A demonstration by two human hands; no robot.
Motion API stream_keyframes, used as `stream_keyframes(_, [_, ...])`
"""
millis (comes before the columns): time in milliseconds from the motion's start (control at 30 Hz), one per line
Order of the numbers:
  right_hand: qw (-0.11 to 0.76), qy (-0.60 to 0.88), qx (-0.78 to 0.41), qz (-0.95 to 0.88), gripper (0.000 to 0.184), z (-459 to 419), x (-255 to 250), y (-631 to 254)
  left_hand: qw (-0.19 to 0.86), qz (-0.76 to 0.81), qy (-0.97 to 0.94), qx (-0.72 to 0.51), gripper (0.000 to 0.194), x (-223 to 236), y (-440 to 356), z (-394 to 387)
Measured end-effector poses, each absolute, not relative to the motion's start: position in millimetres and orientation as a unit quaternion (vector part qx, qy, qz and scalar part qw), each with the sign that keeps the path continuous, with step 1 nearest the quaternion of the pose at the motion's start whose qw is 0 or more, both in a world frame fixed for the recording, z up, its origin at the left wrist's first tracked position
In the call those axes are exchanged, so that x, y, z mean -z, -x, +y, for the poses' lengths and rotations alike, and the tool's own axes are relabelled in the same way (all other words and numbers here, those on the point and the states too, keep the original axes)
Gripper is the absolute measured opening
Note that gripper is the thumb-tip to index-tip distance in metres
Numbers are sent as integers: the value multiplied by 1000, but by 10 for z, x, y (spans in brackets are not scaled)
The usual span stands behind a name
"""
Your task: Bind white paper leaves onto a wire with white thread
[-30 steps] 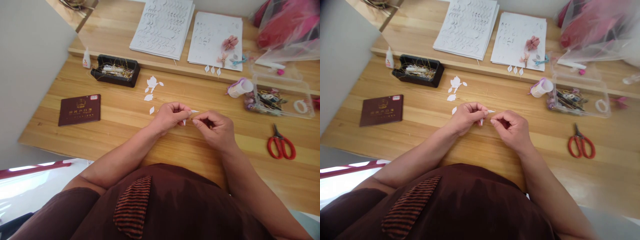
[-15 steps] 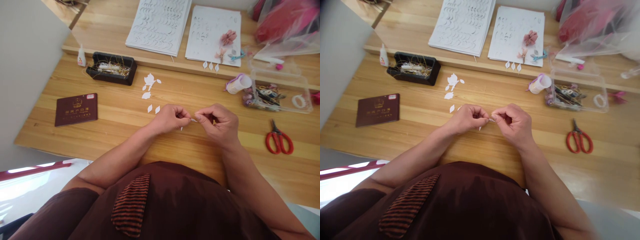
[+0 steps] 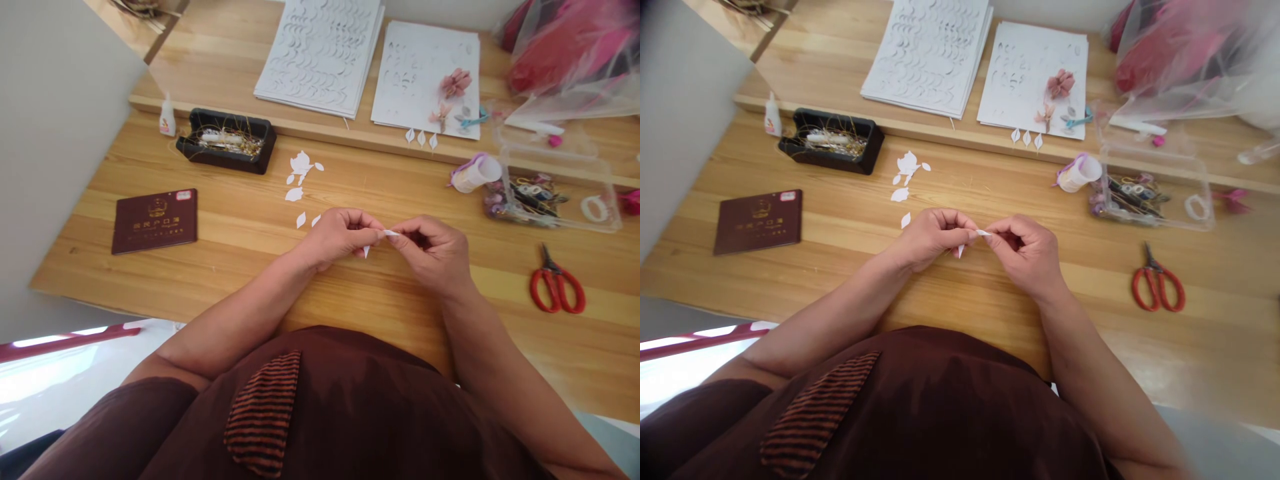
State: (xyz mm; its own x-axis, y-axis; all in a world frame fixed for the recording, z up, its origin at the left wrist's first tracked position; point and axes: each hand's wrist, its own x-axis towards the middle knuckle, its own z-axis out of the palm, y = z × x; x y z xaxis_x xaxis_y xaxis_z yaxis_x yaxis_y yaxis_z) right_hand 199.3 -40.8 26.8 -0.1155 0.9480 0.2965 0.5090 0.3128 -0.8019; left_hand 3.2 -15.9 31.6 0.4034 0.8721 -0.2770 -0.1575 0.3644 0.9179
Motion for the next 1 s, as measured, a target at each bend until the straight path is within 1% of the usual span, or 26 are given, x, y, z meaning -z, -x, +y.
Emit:
stream_keyframes(100, [402,519,-270,-704,5,-440,-274,-1971,702,425,-419,-389,16,-292,-39,-144])
stream_keyframes(233, [381,493,-242,-744,6,-487,-314,-1930,662,456,-433,-409,15,-289,-43,-136])
stream_keyframes(400, [390,463,-214,-767,9,-506,-367,-1910,564,498,-545,-371,6,-345,-38,-173])
stream_keyframes(467, [400,467,-203,-762,9,-499,-377,-1927,547,494,-579,-349,2,-341,-38,-192])
stream_keyframes(600, [419,492,-199,-737,7,-471,-361,-1980,580,451,-595,-326,3,-292,-33,-211])
stream_keyframes(733, [439,516,-254,-690,7,-429,-309,-2009,661,402,-549,-315,10,-299,-24,-203])
stream_keyframes(833, [448,529,-287,-661,7,-406,-268,-2011,705,380,-496,-336,13,-331,-24,-187])
stream_keyframes(1000, [418,524,-270,-691,5,-440,-268,-1975,701,407,-434,-394,16,-320,-41,-158])
